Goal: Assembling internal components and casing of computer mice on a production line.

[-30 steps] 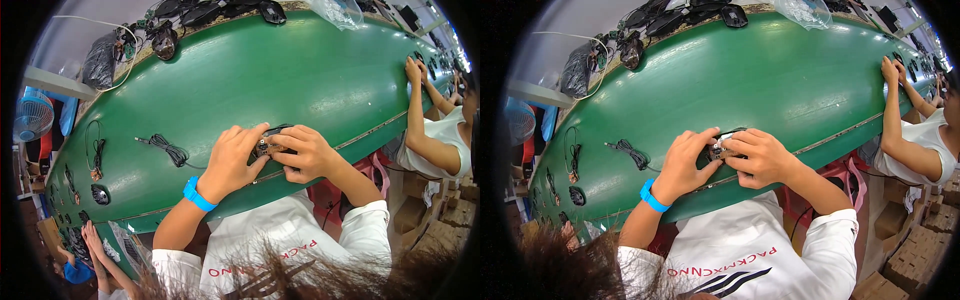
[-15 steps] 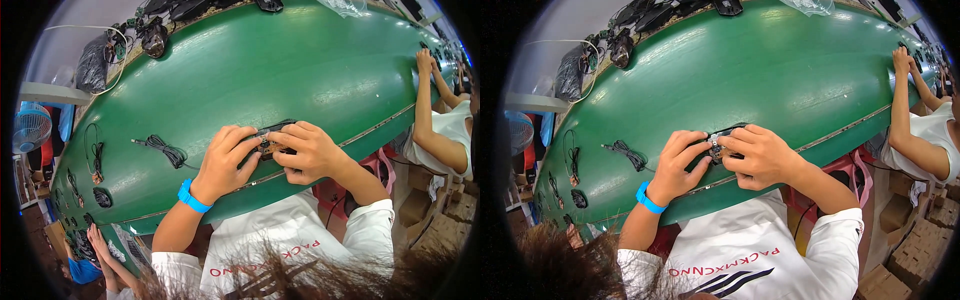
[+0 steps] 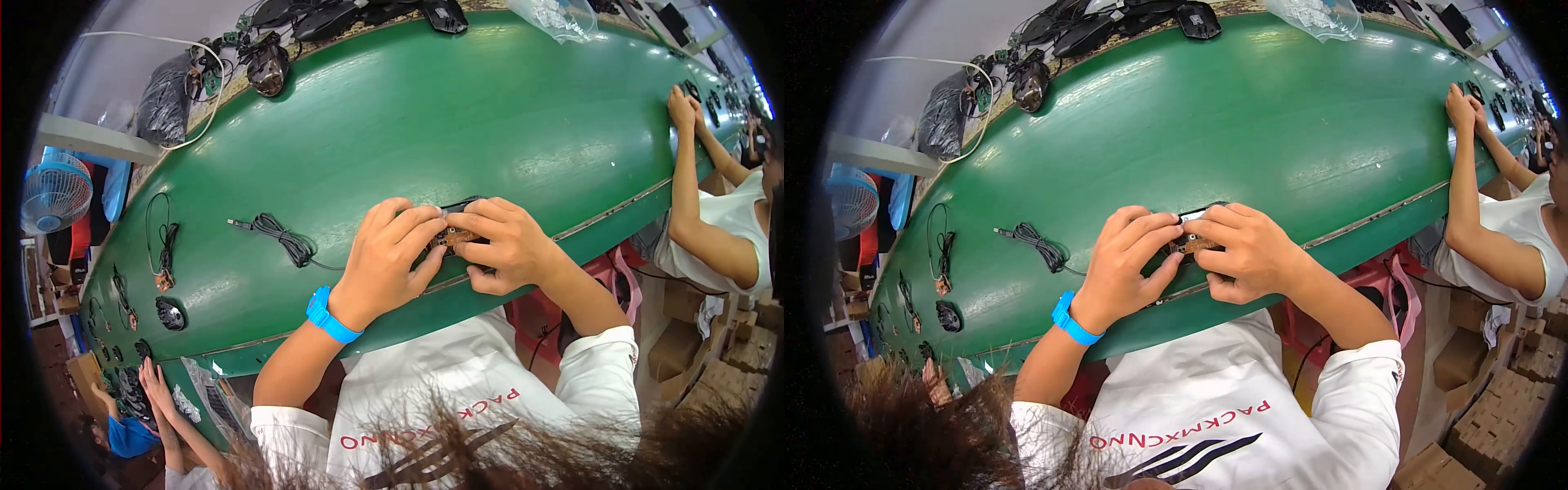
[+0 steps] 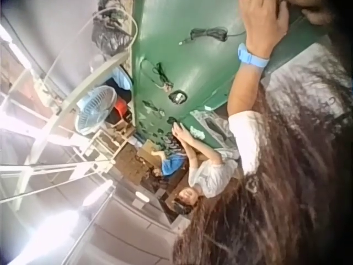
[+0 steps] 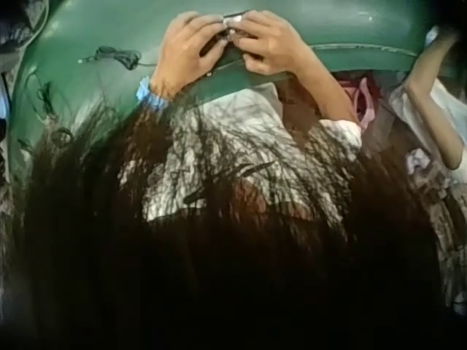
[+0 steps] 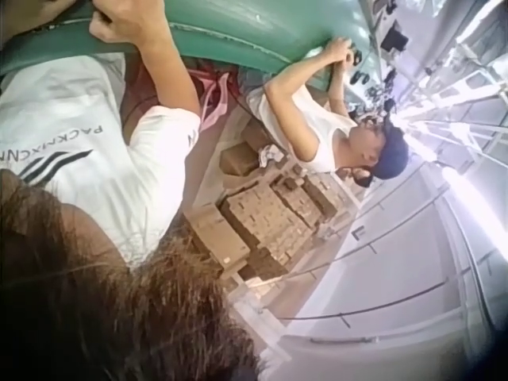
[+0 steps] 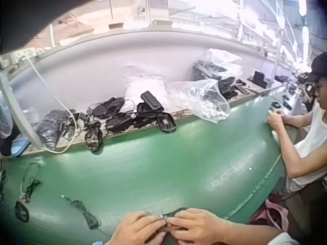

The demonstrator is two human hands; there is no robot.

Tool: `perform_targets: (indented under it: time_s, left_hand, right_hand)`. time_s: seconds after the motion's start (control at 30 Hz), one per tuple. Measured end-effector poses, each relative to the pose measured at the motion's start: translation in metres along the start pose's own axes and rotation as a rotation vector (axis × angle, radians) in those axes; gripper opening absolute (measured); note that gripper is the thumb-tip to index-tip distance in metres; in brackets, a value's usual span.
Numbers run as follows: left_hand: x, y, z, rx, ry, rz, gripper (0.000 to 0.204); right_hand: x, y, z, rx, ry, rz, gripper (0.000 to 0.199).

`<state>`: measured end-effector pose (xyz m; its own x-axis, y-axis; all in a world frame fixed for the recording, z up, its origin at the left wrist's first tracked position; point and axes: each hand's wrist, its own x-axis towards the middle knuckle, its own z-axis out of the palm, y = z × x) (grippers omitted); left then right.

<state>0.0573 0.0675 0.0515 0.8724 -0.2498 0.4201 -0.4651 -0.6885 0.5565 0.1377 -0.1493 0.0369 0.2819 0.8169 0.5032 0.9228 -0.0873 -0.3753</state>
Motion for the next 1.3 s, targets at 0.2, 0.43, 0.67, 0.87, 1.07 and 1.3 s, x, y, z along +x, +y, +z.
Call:
perform_targets:
  time_s: [0.2, 0.43, 0.67, 0.87, 1.07, 1.3]
  left_hand:
    - [0.002, -0.001, 0.004, 0.001, -0.029, 0.002, 0.032]
    - [0.005, 0.006, 0.007, 0.048, 0.007, 0.031, 0.026]
    - [0.006, 0.011, 0.010, 0.121, -0.006, -0.020, 0.023]
    - [0.006, 0.010, 0.010, 0.128, -0.012, -0.030, 0.022]
    - [0.005, 0.011, 0.013, 0.105, -0.007, -0.041, 0.022]
    - [0.009, 0.010, 0.014, 0.093, 0.026, -0.017, 0.021]
  right_hand:
    - [0.000, 0.000, -0.001, 0.039, -0.001, 0.004, 0.021]
    - [-0.002, -0.001, -0.001, 0.043, 0.015, 0.022, 0.020]
    - [-0.001, -0.009, -0.032, -0.008, 0.091, 0.092, 0.029]
    - [-0.013, -0.011, -0.030, -0.016, 0.022, 0.108, 0.033]
    - [-0.014, -0.015, -0.024, 0.017, 0.034, 0.149, 0.034]
    - [-0.010, -0.012, -0.028, 0.014, -0.049, 0.254, 0.028]
